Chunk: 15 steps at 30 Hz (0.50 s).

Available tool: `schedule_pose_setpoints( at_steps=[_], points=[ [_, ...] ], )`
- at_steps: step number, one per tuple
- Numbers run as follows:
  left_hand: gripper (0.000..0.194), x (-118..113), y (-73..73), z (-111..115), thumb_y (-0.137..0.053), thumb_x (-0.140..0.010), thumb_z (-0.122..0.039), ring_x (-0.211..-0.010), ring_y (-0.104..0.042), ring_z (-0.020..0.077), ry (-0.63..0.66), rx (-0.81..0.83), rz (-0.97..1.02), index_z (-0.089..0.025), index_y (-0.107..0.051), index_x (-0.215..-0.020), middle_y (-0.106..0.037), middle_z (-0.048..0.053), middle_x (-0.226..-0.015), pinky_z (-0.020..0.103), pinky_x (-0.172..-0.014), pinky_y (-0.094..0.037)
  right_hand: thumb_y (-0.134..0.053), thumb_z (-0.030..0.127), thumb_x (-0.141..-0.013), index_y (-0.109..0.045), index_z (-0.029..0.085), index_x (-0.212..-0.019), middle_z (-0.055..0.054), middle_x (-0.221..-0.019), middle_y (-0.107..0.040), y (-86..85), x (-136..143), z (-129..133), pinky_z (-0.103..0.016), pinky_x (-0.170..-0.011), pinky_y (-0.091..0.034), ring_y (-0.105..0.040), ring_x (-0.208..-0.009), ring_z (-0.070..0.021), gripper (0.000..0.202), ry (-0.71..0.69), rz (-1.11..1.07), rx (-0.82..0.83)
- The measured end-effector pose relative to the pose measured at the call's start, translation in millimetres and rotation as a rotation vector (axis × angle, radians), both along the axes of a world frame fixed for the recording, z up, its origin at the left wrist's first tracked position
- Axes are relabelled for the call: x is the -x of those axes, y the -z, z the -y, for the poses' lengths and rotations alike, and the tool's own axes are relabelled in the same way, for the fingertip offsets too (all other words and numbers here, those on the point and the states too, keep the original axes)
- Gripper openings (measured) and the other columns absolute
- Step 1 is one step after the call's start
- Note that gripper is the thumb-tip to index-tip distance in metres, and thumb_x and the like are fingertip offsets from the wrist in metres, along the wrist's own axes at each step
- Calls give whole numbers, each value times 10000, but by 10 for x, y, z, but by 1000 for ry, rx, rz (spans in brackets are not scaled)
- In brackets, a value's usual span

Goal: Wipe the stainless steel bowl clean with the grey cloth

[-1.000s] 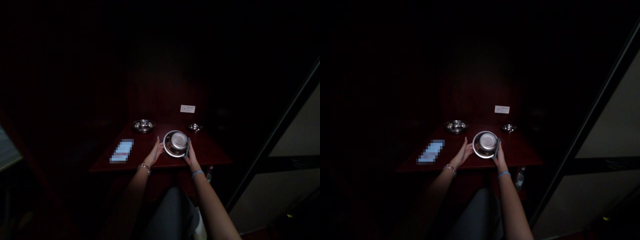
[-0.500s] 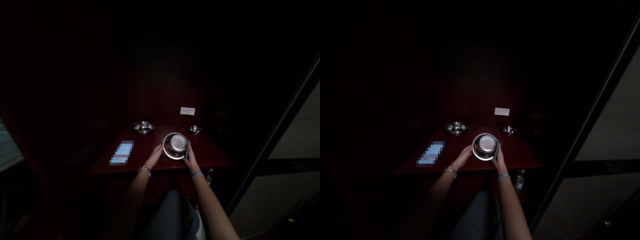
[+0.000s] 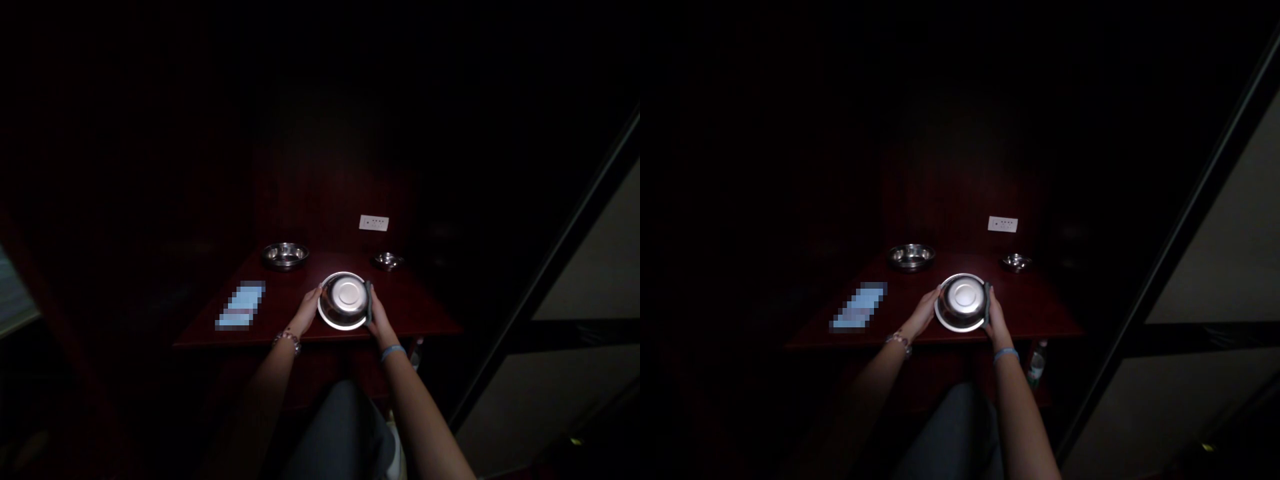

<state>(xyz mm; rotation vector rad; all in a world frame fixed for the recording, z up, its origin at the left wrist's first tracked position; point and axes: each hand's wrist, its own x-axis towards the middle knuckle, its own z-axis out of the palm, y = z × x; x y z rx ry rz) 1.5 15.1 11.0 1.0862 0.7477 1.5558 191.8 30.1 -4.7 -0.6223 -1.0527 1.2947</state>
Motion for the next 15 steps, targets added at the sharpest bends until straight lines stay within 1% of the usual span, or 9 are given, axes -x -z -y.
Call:
schedule_pose_setpoints(
  at_steps=[4, 8, 11, 15],
  points=[
    [613, -9, -56, 58, -782, -718, -648, -1220, -651, 349, 40, 21, 1, -132, -784, -1050, -770, 155, -1187, 480, -1161, -394, -525, 773, -873, -712, 206, -1179, -131, -1297, -721, 1, 5, -11, -528, -1203, -378, -534, -1405, -286, 671, -11, -19, 19],
    [627, -29, -107, 108, -720, -771, -679, -1245, -643, 338, 54, 32, 3, -148, -770, -1101, -762, 142, -1220, 461, -1149, -419, -523, 769, -880, -712, 214, -1165, -106, -1269, -737, 19, -7, -32, -491, -1205, -392, -554, -1389, -263, 652, -44, -63, 57],
    [628, -27, -122, 130, -704, -779, -691, -1292, -617, 326, 64, 69, -14, -182, -754, -1144, -739, 133, -1279, 445, -1144, -424, -515, 787, -872, -710, 229, -1162, -93, -1258, -743, 27, -22, -40, -477, -1198, -405, -533, -1408, -250, 658, -27, -97, 56],
    [581, -7, -132, 155, -712, -801, -640, -1352, -571, 312, 93, 85, -83, -223, -730, -1205, -690, 124, -1368, 439, -1149, -411, -509, 777, -878, -716, 244, -1151, -77, -1280, -734, 23, -28, -41, -475, -1192, -414, -518, -1421, -243, 634, 15, -142, 70]
  ],
)
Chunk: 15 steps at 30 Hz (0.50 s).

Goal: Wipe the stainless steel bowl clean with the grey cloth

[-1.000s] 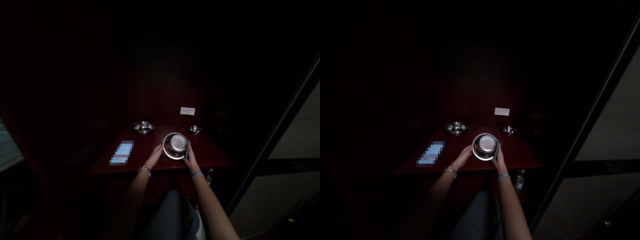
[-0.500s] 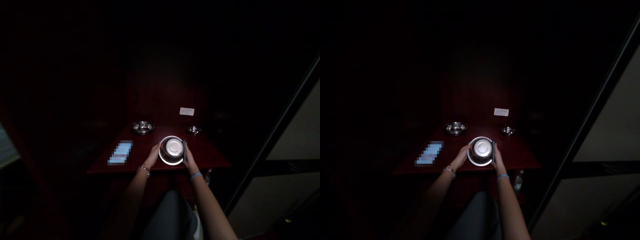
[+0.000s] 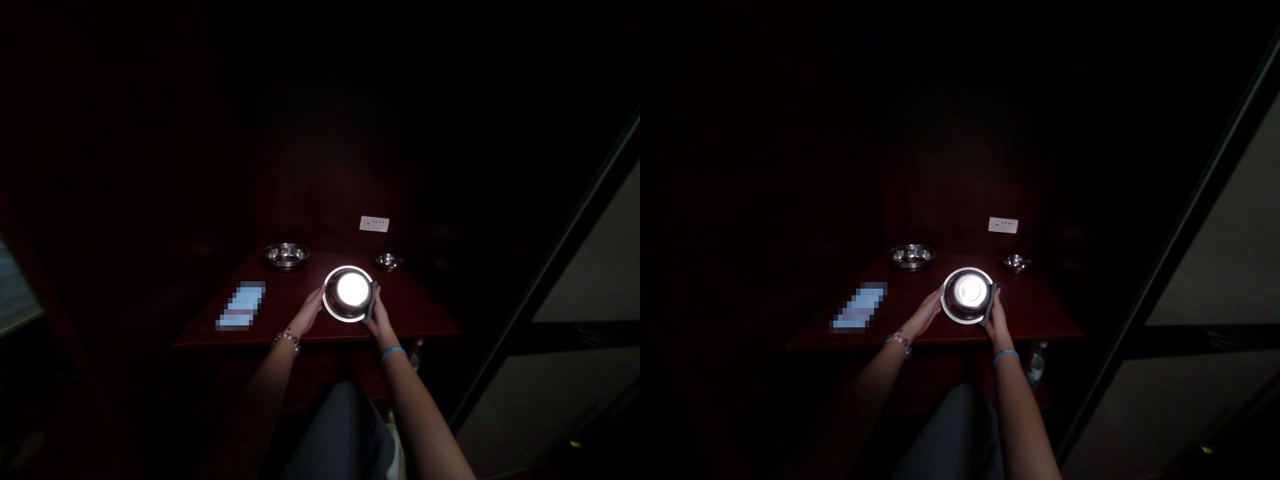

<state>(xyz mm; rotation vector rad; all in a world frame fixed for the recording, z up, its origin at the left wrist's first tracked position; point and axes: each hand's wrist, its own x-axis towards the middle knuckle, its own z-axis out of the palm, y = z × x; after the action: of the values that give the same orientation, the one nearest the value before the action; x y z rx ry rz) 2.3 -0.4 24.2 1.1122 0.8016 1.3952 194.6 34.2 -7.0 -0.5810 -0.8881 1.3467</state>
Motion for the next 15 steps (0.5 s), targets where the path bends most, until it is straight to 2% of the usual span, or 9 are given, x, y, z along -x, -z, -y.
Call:
schedule_pose_setpoints(
  at_steps=[7, 12, 15],
  points=[
    [629, 17, 11, 6, -735, -766, -643, -1232, -640, 338, 31, -27, -34, -163, -724, -1173, -737, 171, -1236, 461, -1085, -453, -490, 774, -882, -704, 243, -1199, -70, -1314, -716, -29, 2, 19, -468, -1196, -409, -501, -1433, -227, 655, 25, 11, -5],
    [608, -6, 50, -31, -731, -753, -650, -1190, -648, 330, 18, -13, -108, -163, -733, -1116, -748, 156, -1196, 460, -1077, -449, -493, 750, -895, -690, 203, -1232, -122, -1385, -669, -47, -19, 42, -515, -1199, -383, -497, -1438, -258, 672, 34, -15, 14],
    [557, -30, 78, -73, -734, -760, -631, -1128, -666, 315, 25, -27, -157, -176, -728, -1081, -754, 134, -1154, 454, -1039, -476, -501, 707, -915, -694, 199, -1235, -116, -1392, -665, -38, -43, 42, -510, -1197, -385, -525, -1414, -256, 631, 38, -60, 22]
  ],
)
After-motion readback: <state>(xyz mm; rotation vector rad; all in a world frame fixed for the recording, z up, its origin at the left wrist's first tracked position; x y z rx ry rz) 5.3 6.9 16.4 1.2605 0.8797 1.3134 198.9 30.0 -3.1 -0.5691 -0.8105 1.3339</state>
